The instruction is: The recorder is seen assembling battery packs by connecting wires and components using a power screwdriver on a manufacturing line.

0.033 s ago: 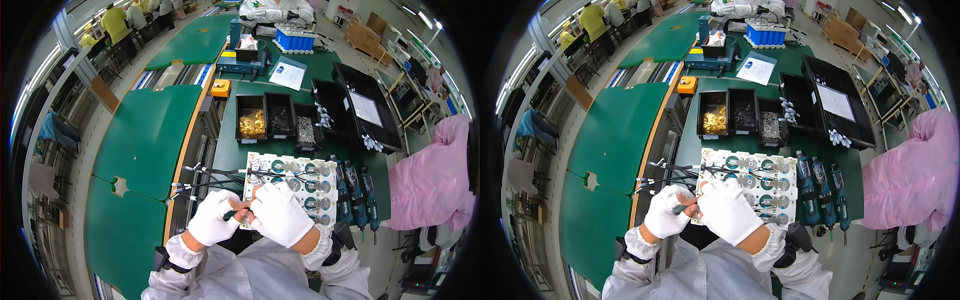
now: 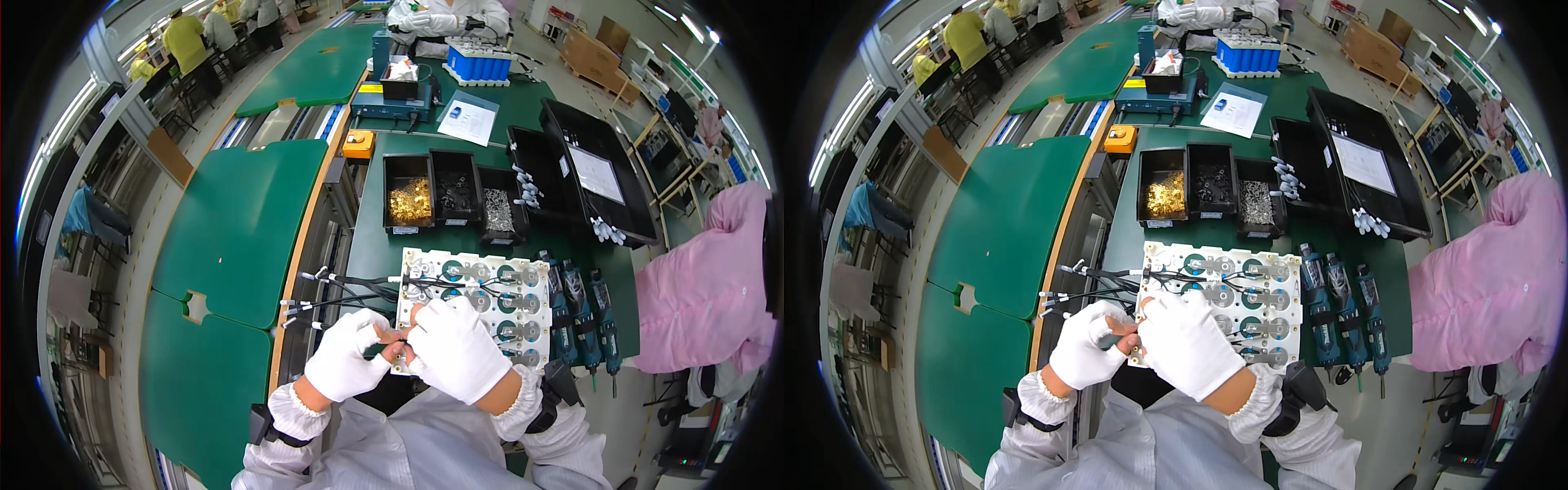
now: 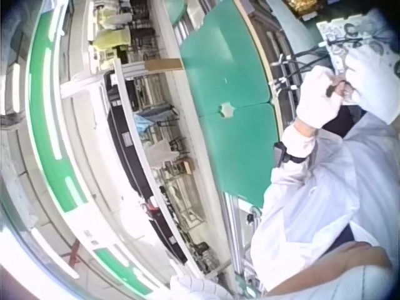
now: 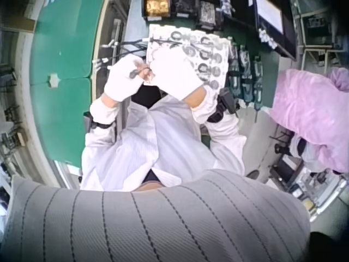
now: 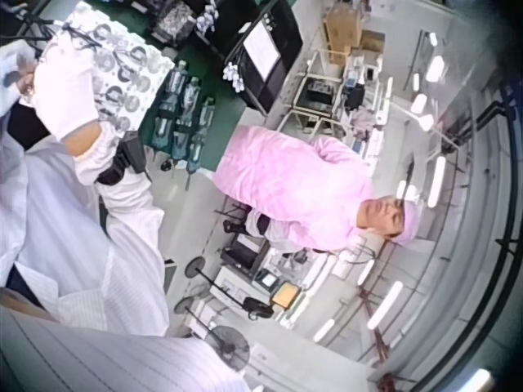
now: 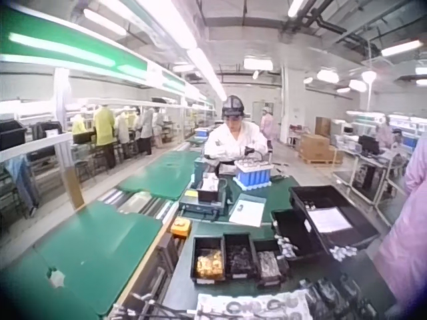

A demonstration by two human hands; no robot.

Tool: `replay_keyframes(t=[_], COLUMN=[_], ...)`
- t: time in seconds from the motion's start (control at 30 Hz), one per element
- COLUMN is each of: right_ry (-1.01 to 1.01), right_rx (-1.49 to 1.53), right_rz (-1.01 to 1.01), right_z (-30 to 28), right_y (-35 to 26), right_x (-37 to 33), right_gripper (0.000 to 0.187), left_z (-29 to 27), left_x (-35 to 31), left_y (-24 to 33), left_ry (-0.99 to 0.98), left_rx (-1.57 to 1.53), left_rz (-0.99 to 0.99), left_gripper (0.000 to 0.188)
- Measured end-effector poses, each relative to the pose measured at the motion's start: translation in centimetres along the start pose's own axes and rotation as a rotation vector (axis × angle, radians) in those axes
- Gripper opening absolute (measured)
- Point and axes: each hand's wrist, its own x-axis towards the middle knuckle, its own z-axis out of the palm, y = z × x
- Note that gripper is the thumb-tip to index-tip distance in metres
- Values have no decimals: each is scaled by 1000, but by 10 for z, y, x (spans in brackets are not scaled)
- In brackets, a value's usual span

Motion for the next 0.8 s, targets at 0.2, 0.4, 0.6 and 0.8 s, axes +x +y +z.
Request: replay_keyframes(t=[0.2, 0.4, 0.6, 0.8], right_ry=[45, 45, 364, -59], right_rx=[-23, -76, 90, -610], right_rz=[-2, 12, 338, 1228], right_z=[-1, 4, -41, -37], right_y=[-1, 4, 20, 109], right_x=[0, -4, -58, -215], right_gripper=[17, 16, 17, 35], left_z=[-4, -5, -13, -13], left_x=[6, 17, 20, 26], left_y=[-8, 3, -1, 4], left_ry=[-69, -115, -175, -226], left_rx=[0, -39, -219, -149], left_rz=[-2, -108, -282, -308], left_gripper=[19, 13, 7, 12])
